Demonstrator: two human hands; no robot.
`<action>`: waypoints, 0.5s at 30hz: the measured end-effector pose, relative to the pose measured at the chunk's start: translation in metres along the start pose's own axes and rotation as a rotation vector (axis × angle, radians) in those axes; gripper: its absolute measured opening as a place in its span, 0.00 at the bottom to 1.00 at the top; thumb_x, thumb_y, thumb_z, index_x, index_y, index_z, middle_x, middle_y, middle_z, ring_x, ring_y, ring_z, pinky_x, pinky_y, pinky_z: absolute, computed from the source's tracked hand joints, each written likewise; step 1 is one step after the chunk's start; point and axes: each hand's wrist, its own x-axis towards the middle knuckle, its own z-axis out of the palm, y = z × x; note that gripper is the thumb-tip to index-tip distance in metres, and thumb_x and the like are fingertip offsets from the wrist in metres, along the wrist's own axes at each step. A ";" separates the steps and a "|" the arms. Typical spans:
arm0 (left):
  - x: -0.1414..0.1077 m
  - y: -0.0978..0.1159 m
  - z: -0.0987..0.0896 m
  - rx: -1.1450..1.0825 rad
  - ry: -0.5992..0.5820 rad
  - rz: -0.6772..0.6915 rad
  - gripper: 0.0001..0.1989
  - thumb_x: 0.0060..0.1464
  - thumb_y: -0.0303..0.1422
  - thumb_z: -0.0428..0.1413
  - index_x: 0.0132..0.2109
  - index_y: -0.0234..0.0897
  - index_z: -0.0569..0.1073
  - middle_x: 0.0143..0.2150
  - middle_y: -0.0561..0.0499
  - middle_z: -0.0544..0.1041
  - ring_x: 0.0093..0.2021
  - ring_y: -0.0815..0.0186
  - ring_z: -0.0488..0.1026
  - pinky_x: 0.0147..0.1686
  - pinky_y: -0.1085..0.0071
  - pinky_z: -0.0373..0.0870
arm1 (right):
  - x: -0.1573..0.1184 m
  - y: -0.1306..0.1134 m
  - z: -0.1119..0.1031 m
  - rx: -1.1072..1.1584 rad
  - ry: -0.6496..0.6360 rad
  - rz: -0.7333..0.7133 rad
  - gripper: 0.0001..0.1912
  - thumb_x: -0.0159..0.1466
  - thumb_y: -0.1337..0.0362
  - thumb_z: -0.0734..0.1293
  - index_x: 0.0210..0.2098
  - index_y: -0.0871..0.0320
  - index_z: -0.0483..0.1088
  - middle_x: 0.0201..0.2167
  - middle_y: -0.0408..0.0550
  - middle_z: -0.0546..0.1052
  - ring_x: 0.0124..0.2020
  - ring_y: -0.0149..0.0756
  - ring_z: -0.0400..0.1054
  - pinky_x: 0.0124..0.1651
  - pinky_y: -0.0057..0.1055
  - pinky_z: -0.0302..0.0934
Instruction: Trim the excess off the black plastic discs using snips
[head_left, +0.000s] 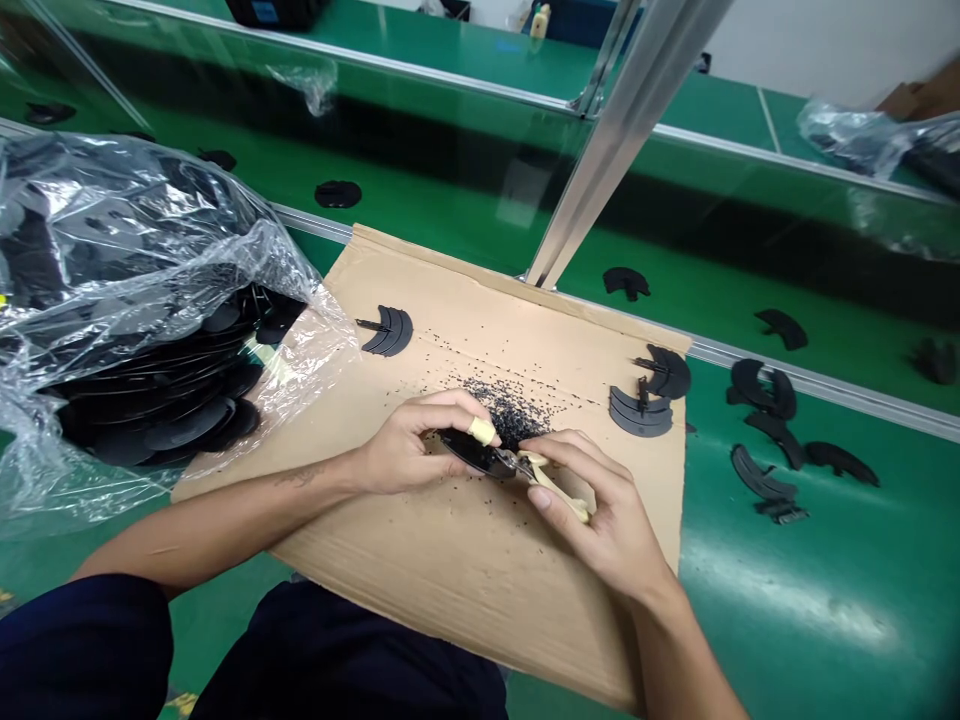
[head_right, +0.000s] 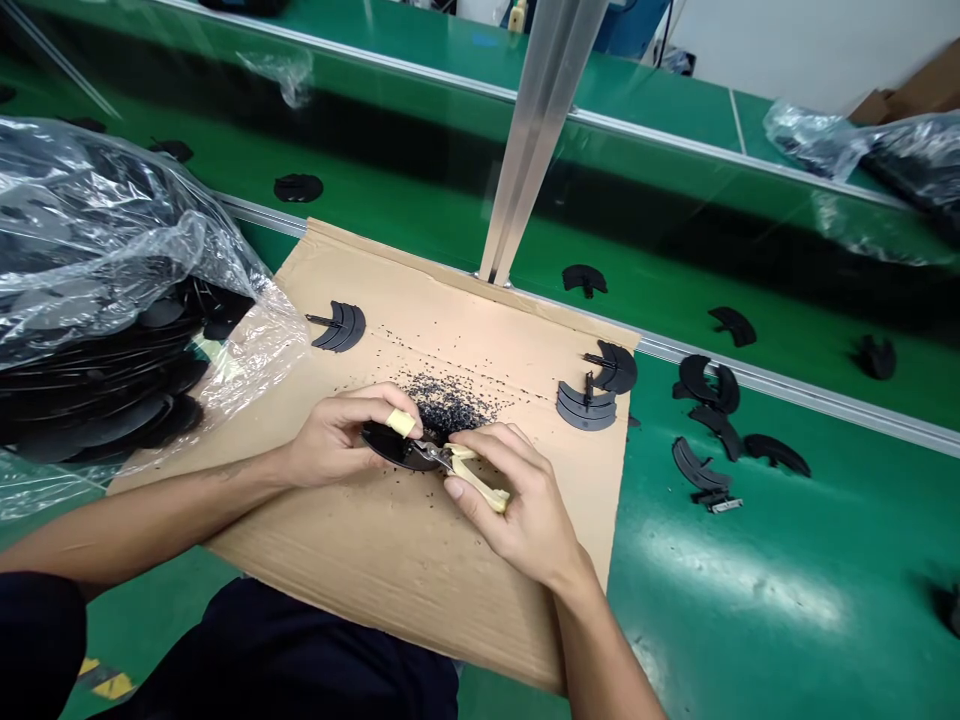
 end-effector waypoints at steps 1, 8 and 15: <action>0.000 0.000 0.000 -0.005 -0.002 0.000 0.10 0.59 0.36 0.63 0.46 0.37 0.80 0.42 0.45 0.80 0.43 0.63 0.78 0.46 0.63 0.77 | 0.000 0.000 0.000 -0.003 0.003 0.001 0.12 0.67 0.59 0.67 0.48 0.53 0.75 0.40 0.50 0.79 0.40 0.41 0.73 0.41 0.39 0.69; -0.001 0.000 0.000 -0.026 -0.028 -0.004 0.11 0.57 0.34 0.65 0.47 0.37 0.80 0.42 0.44 0.79 0.42 0.64 0.78 0.44 0.65 0.77 | 0.001 0.001 -0.001 0.014 -0.011 -0.020 0.11 0.66 0.61 0.67 0.48 0.53 0.75 0.41 0.50 0.79 0.40 0.40 0.73 0.42 0.39 0.69; -0.001 0.000 -0.001 -0.009 -0.045 -0.003 0.11 0.57 0.35 0.65 0.46 0.37 0.80 0.42 0.44 0.80 0.42 0.63 0.78 0.43 0.64 0.78 | 0.000 0.001 -0.002 -0.008 -0.012 -0.026 0.13 0.66 0.60 0.67 0.49 0.53 0.75 0.42 0.50 0.80 0.41 0.41 0.74 0.42 0.40 0.70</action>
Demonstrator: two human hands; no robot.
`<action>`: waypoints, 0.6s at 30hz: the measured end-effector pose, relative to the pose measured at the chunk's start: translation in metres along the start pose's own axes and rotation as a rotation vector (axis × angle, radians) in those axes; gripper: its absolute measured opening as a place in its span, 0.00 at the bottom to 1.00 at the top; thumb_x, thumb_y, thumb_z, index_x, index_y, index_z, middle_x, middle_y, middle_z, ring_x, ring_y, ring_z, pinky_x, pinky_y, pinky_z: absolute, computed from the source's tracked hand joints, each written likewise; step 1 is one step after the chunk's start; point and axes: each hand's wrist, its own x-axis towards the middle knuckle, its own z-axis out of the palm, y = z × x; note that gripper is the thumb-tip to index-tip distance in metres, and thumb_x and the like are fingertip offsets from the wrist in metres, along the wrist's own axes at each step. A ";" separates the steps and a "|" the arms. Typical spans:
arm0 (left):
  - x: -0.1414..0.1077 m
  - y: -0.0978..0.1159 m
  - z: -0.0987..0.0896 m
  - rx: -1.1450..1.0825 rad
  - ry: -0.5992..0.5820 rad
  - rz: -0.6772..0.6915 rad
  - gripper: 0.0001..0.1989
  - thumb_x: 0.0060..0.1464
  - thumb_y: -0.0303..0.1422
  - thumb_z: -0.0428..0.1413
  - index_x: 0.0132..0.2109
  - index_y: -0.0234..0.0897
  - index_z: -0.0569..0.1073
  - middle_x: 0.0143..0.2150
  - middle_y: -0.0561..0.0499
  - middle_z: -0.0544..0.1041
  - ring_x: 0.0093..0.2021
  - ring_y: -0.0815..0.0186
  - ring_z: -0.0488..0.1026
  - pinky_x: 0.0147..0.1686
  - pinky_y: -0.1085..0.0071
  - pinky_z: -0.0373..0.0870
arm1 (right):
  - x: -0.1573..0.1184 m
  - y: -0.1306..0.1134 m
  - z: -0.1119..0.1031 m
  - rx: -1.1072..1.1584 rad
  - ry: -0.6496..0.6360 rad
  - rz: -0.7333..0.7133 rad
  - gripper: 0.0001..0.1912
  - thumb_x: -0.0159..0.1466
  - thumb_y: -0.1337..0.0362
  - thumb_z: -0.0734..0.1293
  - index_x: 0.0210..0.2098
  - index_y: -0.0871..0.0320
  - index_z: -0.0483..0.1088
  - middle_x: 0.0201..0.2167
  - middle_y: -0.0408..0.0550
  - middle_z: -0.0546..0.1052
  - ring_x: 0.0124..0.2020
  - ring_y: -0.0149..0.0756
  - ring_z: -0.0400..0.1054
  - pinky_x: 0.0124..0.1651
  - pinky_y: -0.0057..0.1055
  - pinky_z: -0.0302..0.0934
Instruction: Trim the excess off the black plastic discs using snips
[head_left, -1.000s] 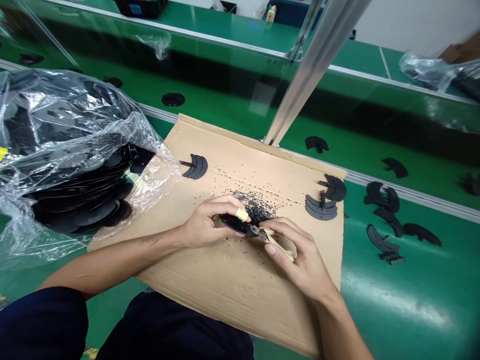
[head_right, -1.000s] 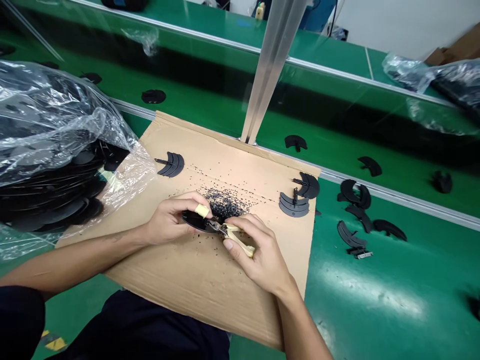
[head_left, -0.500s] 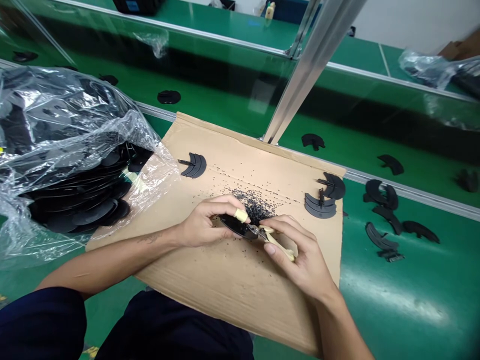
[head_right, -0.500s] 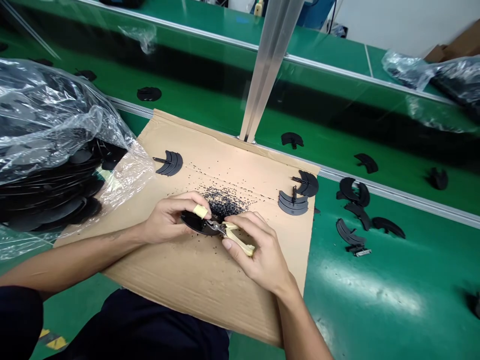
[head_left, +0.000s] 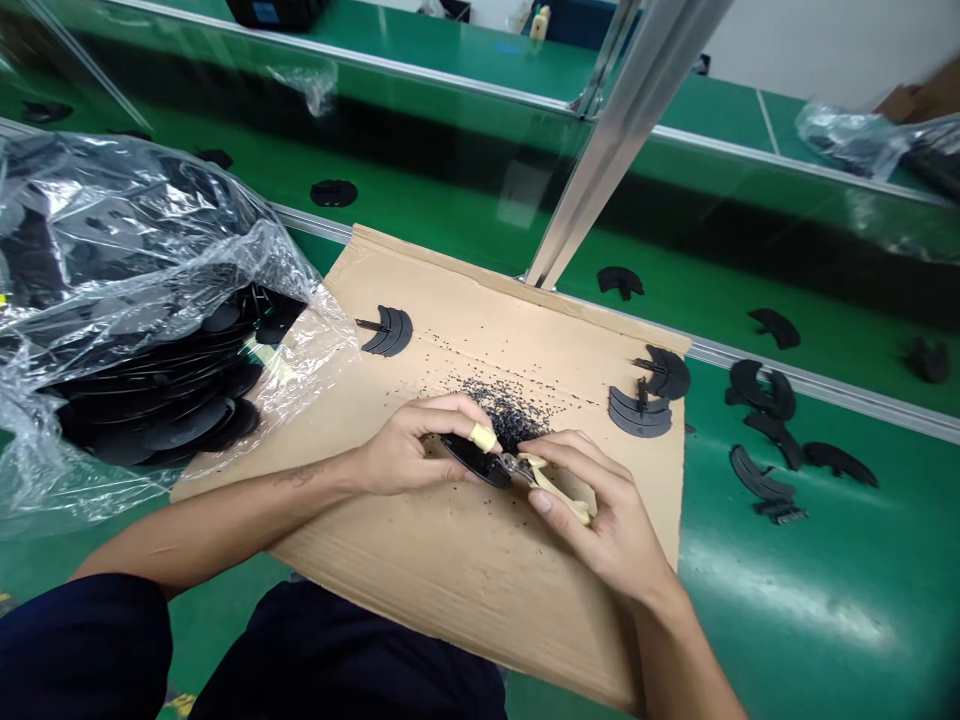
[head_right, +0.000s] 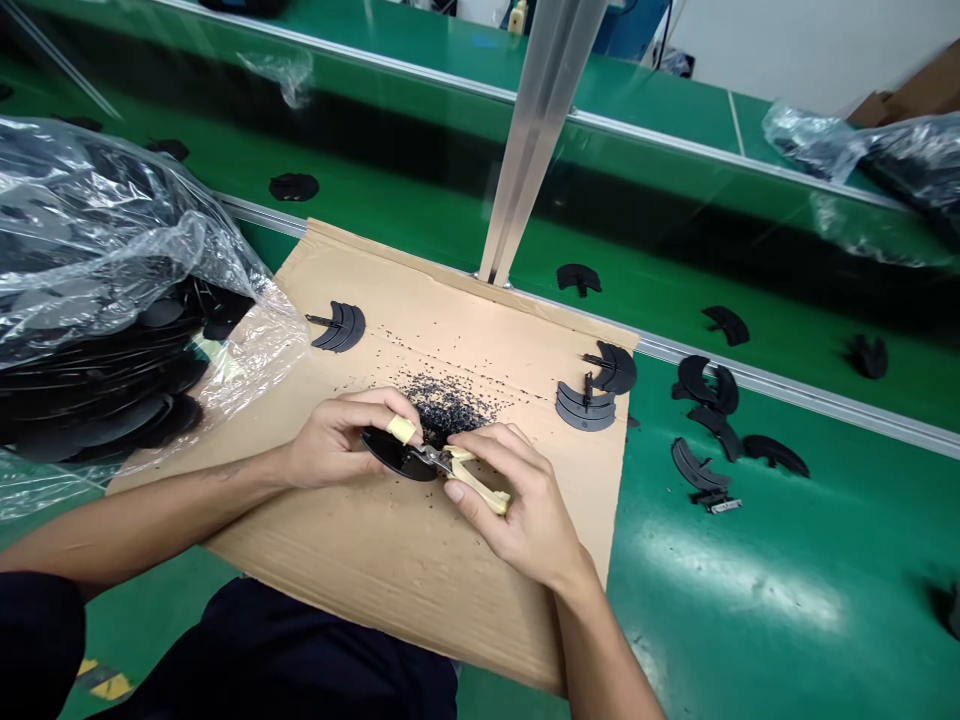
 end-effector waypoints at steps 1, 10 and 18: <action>0.000 0.000 0.000 -0.001 0.001 -0.001 0.11 0.58 0.35 0.64 0.46 0.36 0.80 0.42 0.43 0.80 0.42 0.63 0.78 0.43 0.64 0.78 | 0.000 0.000 0.000 0.000 0.000 0.001 0.13 0.66 0.60 0.67 0.49 0.53 0.75 0.42 0.51 0.80 0.41 0.41 0.74 0.42 0.40 0.70; 0.000 0.000 0.001 0.002 -0.007 -0.002 0.10 0.57 0.34 0.65 0.45 0.36 0.80 0.41 0.44 0.80 0.40 0.64 0.78 0.42 0.66 0.78 | -0.001 0.001 0.000 0.022 0.012 -0.014 0.12 0.66 0.62 0.69 0.49 0.53 0.76 0.42 0.50 0.80 0.41 0.40 0.74 0.42 0.40 0.70; 0.000 -0.002 0.001 -0.008 0.002 -0.001 0.11 0.56 0.34 0.66 0.45 0.36 0.80 0.41 0.44 0.79 0.40 0.64 0.78 0.41 0.67 0.78 | -0.005 0.003 0.000 0.019 0.064 -0.016 0.14 0.64 0.62 0.72 0.49 0.51 0.77 0.41 0.49 0.81 0.40 0.39 0.75 0.41 0.39 0.71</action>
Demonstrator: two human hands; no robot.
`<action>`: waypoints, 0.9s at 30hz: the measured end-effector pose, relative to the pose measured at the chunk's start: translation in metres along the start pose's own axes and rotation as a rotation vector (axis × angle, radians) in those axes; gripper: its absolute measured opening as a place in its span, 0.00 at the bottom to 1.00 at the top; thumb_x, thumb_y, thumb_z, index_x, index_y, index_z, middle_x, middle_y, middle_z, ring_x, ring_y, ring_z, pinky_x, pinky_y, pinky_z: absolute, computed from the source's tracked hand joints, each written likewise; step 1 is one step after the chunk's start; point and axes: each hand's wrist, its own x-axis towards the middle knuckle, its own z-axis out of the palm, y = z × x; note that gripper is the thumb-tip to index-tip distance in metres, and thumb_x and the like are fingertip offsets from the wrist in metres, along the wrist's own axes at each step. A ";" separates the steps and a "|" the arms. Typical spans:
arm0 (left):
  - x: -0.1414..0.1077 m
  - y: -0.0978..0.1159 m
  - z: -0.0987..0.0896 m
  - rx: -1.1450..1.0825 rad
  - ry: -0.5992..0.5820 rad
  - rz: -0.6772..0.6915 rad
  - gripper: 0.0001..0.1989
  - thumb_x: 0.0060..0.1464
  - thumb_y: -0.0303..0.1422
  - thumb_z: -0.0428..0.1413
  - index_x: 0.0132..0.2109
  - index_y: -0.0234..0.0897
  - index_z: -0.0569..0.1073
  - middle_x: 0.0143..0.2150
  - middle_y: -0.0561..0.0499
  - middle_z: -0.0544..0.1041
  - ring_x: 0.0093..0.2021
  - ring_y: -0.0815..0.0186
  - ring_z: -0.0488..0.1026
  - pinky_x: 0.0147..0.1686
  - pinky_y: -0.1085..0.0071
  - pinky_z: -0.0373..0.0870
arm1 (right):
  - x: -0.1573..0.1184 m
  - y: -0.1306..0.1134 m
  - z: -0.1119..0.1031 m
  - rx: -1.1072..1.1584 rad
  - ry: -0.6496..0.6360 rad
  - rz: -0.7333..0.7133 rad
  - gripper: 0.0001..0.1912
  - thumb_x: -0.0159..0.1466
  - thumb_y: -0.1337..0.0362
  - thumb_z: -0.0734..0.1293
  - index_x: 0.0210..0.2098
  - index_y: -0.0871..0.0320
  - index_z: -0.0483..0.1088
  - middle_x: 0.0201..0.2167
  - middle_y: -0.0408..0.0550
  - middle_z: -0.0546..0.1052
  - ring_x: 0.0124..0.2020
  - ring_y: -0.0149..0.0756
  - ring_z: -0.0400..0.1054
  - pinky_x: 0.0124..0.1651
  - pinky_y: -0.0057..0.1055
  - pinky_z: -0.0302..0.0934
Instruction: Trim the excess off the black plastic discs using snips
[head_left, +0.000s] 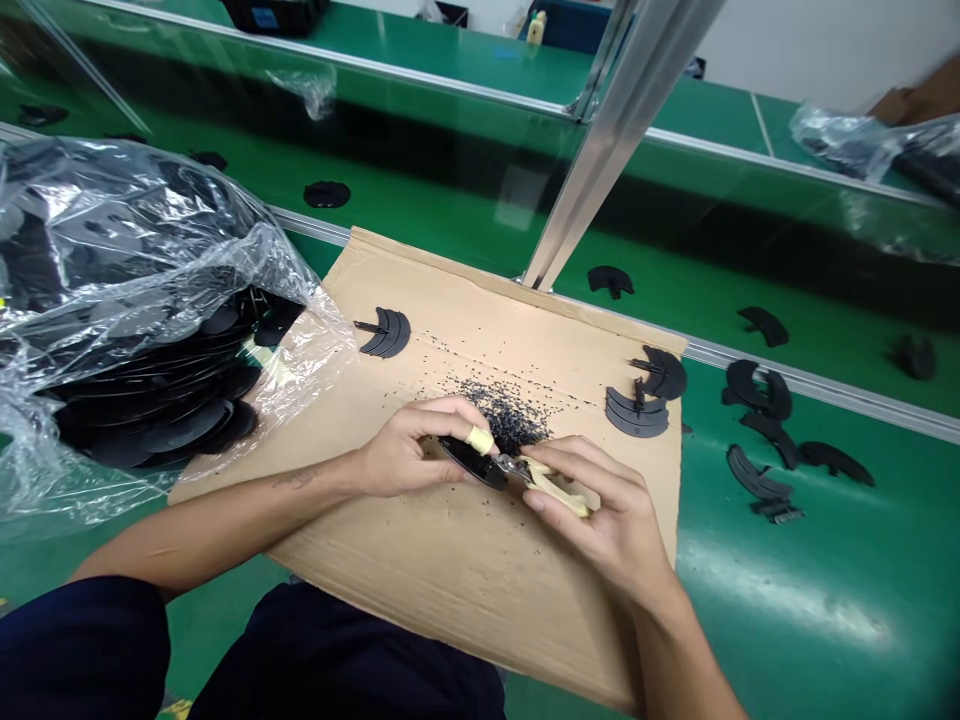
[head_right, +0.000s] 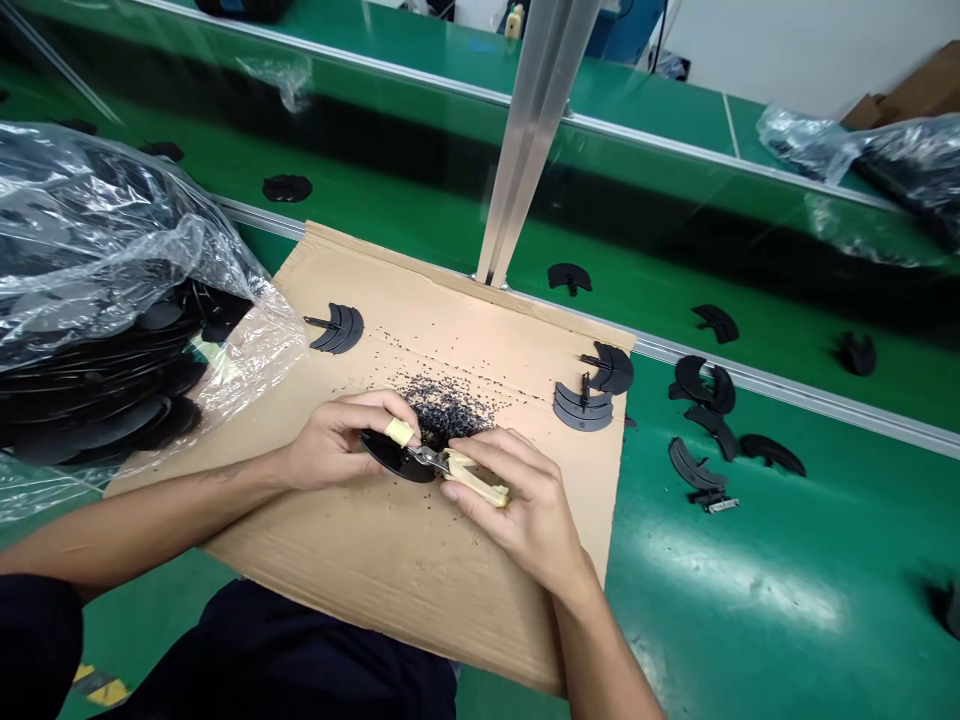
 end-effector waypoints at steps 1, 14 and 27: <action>0.000 0.000 0.000 -0.005 -0.002 0.003 0.11 0.56 0.33 0.66 0.46 0.36 0.80 0.41 0.44 0.79 0.40 0.65 0.78 0.41 0.67 0.78 | 0.000 0.000 0.000 0.011 0.003 -0.004 0.14 0.64 0.63 0.72 0.49 0.51 0.77 0.41 0.49 0.81 0.39 0.39 0.75 0.40 0.38 0.71; 0.000 0.001 0.000 0.011 0.029 0.017 0.11 0.57 0.35 0.65 0.45 0.35 0.80 0.41 0.44 0.80 0.41 0.65 0.78 0.43 0.66 0.77 | 0.004 0.002 0.002 0.012 0.050 0.011 0.11 0.65 0.63 0.70 0.47 0.53 0.76 0.39 0.49 0.79 0.40 0.39 0.74 0.42 0.37 0.70; 0.002 0.002 -0.001 0.025 0.023 0.027 0.11 0.58 0.36 0.64 0.46 0.35 0.80 0.41 0.44 0.79 0.40 0.65 0.78 0.42 0.66 0.79 | 0.005 0.003 0.002 -0.011 -0.003 -0.068 0.14 0.65 0.66 0.70 0.50 0.54 0.74 0.42 0.50 0.79 0.42 0.39 0.74 0.43 0.39 0.71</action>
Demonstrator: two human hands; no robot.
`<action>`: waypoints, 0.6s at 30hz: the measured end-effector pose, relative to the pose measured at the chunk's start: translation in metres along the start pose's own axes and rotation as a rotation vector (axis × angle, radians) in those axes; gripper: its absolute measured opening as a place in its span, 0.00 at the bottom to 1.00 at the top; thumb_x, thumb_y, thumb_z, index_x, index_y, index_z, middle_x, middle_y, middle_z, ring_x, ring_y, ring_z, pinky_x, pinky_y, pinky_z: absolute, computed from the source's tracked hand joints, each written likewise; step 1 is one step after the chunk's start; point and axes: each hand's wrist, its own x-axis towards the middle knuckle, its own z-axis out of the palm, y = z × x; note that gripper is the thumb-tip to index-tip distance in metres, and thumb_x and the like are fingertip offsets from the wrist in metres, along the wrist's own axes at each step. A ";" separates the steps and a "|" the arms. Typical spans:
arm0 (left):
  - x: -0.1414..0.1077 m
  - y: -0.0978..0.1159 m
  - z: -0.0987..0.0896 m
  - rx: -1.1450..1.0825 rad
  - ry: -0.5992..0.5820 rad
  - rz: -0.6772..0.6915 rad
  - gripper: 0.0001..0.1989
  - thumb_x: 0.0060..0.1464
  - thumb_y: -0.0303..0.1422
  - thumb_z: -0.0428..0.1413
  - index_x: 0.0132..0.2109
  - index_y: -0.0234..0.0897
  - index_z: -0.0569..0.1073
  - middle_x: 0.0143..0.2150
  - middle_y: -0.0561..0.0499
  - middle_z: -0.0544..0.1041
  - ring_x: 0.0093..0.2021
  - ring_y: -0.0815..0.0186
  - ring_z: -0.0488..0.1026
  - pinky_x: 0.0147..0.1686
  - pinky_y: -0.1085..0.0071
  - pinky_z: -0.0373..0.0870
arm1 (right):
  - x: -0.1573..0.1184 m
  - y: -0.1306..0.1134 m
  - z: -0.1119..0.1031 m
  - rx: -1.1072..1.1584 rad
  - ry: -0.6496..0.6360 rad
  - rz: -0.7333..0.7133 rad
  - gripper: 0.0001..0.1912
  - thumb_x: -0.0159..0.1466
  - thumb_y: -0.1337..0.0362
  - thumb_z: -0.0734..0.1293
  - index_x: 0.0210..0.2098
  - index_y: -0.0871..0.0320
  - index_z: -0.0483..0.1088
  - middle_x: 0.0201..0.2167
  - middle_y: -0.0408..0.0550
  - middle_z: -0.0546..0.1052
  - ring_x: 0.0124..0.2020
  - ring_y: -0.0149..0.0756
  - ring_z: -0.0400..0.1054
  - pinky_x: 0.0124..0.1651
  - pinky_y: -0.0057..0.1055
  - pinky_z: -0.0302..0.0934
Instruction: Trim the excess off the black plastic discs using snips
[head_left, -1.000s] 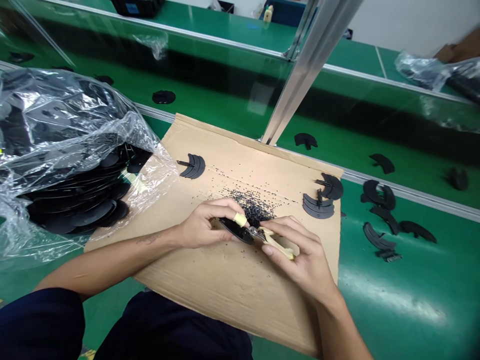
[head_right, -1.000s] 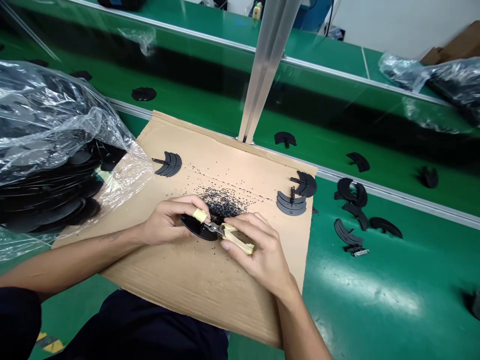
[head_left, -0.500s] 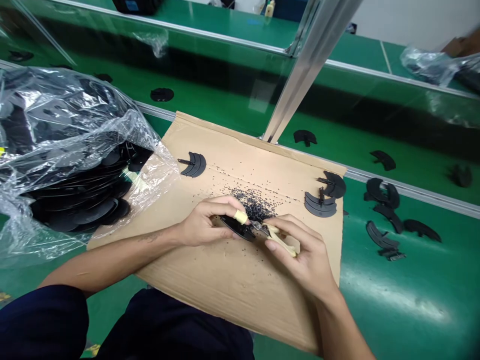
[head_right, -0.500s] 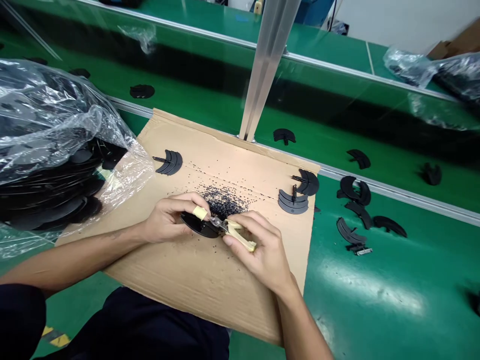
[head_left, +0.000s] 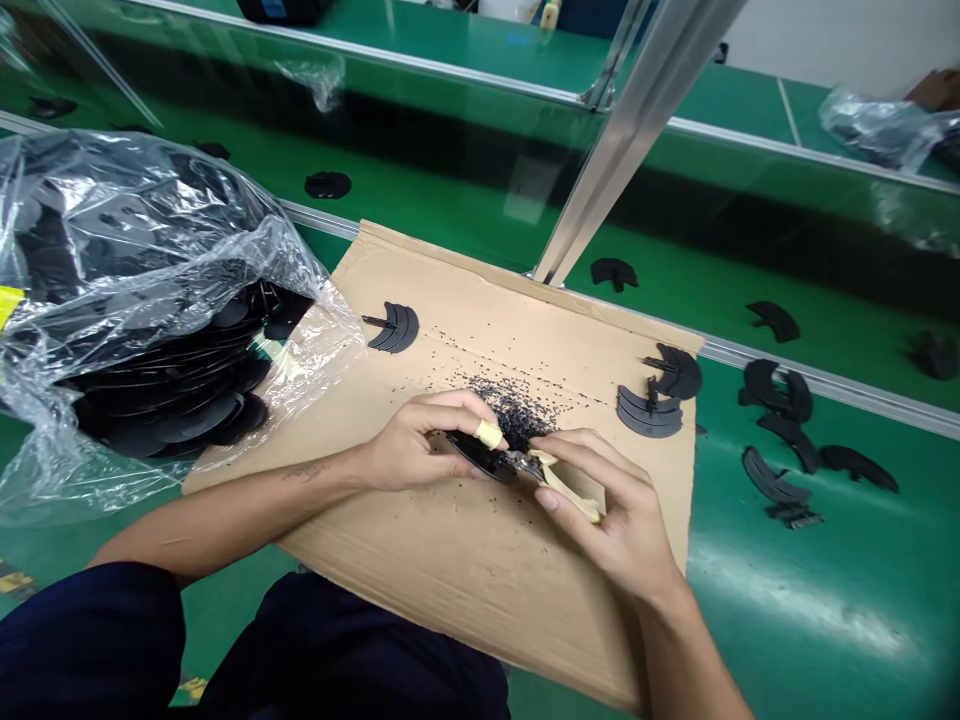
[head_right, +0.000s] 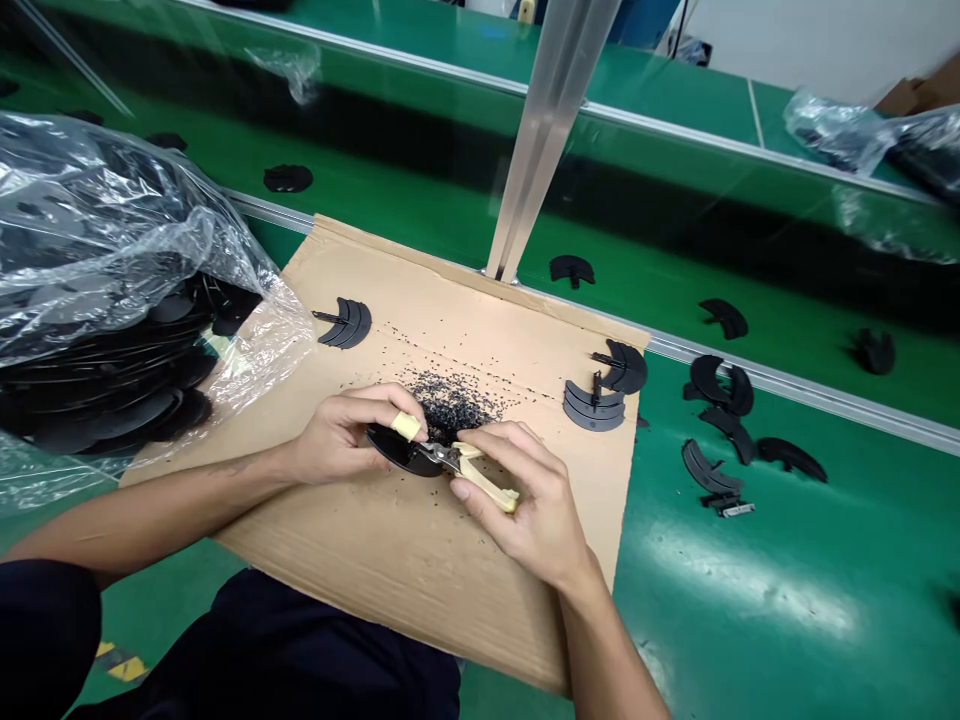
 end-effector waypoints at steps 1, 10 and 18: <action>0.000 0.000 0.000 -0.005 -0.006 -0.002 0.11 0.58 0.36 0.64 0.46 0.36 0.80 0.41 0.44 0.79 0.40 0.65 0.79 0.42 0.66 0.79 | 0.000 0.000 0.000 0.003 -0.002 -0.005 0.14 0.65 0.66 0.70 0.50 0.54 0.74 0.42 0.51 0.79 0.42 0.39 0.74 0.43 0.39 0.71; 0.001 0.001 -0.002 0.017 -0.031 -0.001 0.09 0.58 0.33 0.64 0.46 0.35 0.80 0.42 0.43 0.79 0.42 0.64 0.78 0.43 0.66 0.79 | -0.002 0.000 0.000 -0.018 0.007 -0.020 0.15 0.64 0.64 0.70 0.51 0.53 0.75 0.42 0.52 0.79 0.42 0.41 0.74 0.42 0.41 0.72; 0.002 0.000 0.000 0.057 -0.012 0.068 0.10 0.58 0.34 0.64 0.46 0.34 0.79 0.40 0.43 0.80 0.42 0.64 0.77 0.44 0.64 0.76 | -0.002 -0.001 0.002 -0.065 0.034 -0.064 0.17 0.64 0.66 0.71 0.52 0.54 0.74 0.43 0.51 0.79 0.42 0.41 0.74 0.41 0.41 0.71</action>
